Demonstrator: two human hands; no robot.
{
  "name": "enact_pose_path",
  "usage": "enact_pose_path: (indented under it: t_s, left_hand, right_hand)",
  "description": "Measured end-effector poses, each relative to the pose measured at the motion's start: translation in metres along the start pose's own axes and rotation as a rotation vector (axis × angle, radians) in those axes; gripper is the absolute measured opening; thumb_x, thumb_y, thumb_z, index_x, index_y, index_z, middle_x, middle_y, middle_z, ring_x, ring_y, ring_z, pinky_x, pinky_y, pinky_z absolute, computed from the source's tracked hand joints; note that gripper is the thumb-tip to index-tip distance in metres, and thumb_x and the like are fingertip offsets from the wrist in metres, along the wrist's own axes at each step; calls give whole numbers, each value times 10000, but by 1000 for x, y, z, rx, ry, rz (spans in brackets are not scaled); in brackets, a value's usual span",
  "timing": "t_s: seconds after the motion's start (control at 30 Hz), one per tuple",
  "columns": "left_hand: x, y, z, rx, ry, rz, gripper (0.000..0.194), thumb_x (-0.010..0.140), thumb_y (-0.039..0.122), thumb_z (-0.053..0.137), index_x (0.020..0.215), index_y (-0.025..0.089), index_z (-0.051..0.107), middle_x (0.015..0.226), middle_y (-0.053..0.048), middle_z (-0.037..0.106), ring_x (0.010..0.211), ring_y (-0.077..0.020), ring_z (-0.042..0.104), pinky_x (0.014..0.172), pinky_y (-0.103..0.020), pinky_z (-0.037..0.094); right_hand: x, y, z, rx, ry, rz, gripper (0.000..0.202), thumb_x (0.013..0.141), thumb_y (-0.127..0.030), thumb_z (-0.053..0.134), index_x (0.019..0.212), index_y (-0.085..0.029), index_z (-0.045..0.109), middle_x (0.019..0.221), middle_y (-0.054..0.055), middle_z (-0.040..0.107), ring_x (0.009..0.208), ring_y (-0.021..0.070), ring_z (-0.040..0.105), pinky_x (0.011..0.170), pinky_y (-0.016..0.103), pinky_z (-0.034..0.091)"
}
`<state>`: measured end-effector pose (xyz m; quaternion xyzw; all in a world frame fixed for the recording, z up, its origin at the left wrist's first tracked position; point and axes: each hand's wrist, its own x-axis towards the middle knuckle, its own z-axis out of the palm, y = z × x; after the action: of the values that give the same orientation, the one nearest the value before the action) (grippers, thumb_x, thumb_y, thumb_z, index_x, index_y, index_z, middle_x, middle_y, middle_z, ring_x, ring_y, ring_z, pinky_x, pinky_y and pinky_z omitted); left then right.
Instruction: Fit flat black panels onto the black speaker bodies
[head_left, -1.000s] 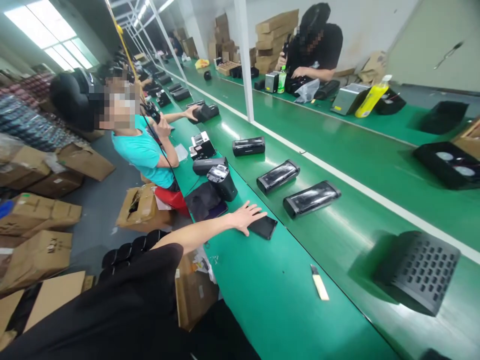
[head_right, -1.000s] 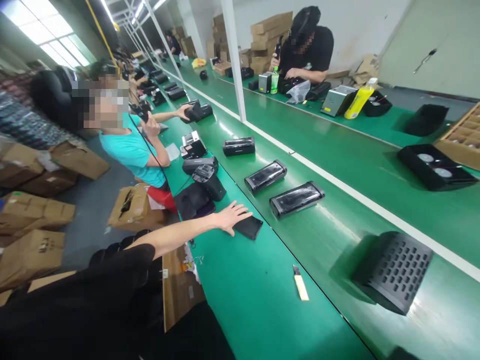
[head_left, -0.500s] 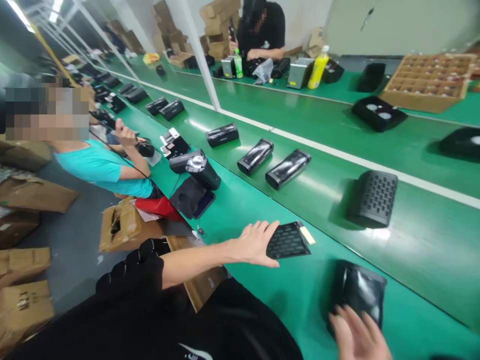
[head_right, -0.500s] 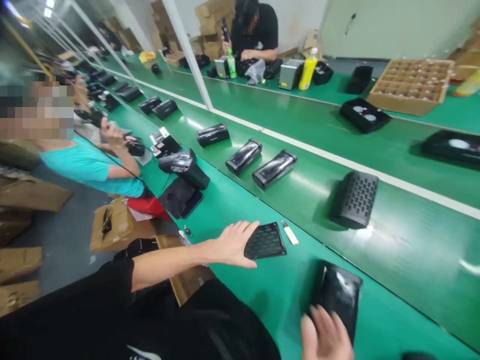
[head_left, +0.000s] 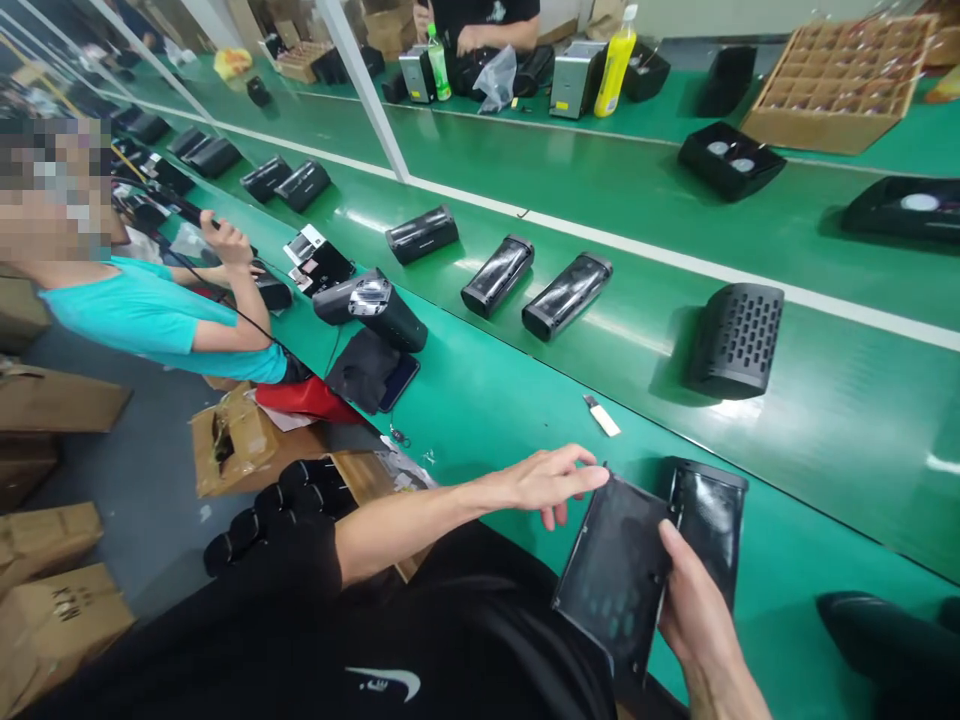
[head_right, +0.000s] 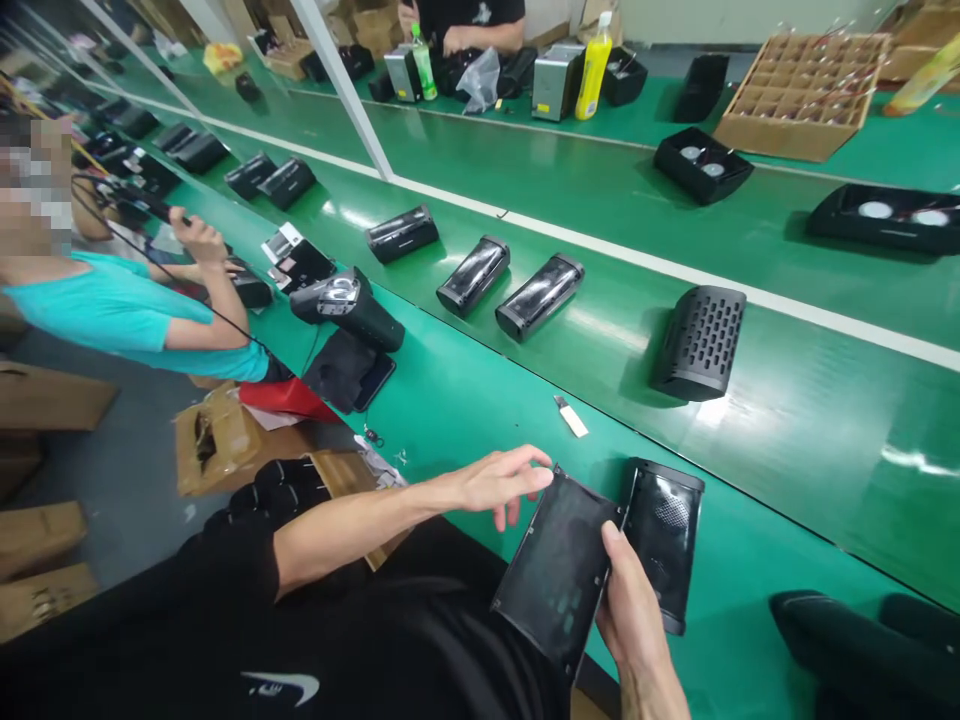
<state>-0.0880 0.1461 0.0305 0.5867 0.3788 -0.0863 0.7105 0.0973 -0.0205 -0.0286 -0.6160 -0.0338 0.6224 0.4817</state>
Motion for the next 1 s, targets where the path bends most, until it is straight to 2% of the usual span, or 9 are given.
enact_pose_path:
  t_s: [0.1,0.2,0.33,0.43,0.53,0.7,0.83,1.0]
  left_hand:
    - [8,-1,6,5,-35,30,601,982,527,537,1484,222,414,828,37,638,498,-118,651,532,-229,516]
    - [12,-5,13,85,-12,41,525,967,341,510,1465,206,414,815,50,636,449,-91,622,523,-215,507]
    - [13,-7,20,197,36,32,480,966,378,512,1404,196,440,739,75,625,443,-96,604,564,-233,509]
    - [15,-8,24,317,115,43,385,961,319,482,1326,196,478,666,81,589,456,-108,589,539,-223,447]
    - [17,-8,27,387,163,44,349,953,267,459,1294,193,478,634,77,560,448,-115,562,516,-224,395]
    - [19,-7,28,466,208,54,361,936,251,483,1292,188,470,664,56,571,523,-128,556,577,-234,414]
    - [19,-6,29,454,209,49,371,926,246,497,1292,189,468,657,71,536,494,-120,551,548,-224,402]
    - [20,-8,28,359,174,43,391,930,235,477,1316,179,444,650,73,565,435,-108,560,496,-206,415]
  right_hand:
    - [-4,1,5,58,4,57,425,833,-660,735,1121,-360,823,1235,55,753,1296,403,629,1063,577,536]
    - [-7,8,8,70,2,66,447,843,-673,719,1159,-370,812,1283,40,737,1318,391,614,1067,557,536]
    - [-5,16,6,73,22,86,448,827,-673,732,1137,-360,812,1290,37,736,1300,388,627,1054,545,543]
    - [-4,17,6,80,23,96,485,802,-675,748,1146,-337,802,1292,55,736,1284,395,636,1033,543,552]
    - [-6,16,7,74,1,45,527,797,-606,798,1248,-337,756,1336,55,718,1275,379,641,1014,504,561]
    - [-11,22,5,-104,-35,-59,590,773,-507,881,1293,-301,695,1396,61,685,1231,328,656,979,409,566]
    - [-11,27,6,-184,34,-89,636,784,-554,856,1315,-268,656,1362,73,702,1160,299,679,947,383,567]
    - [-10,23,9,-176,26,-99,642,796,-552,840,1329,-255,640,1373,80,696,1176,308,674,925,382,577]
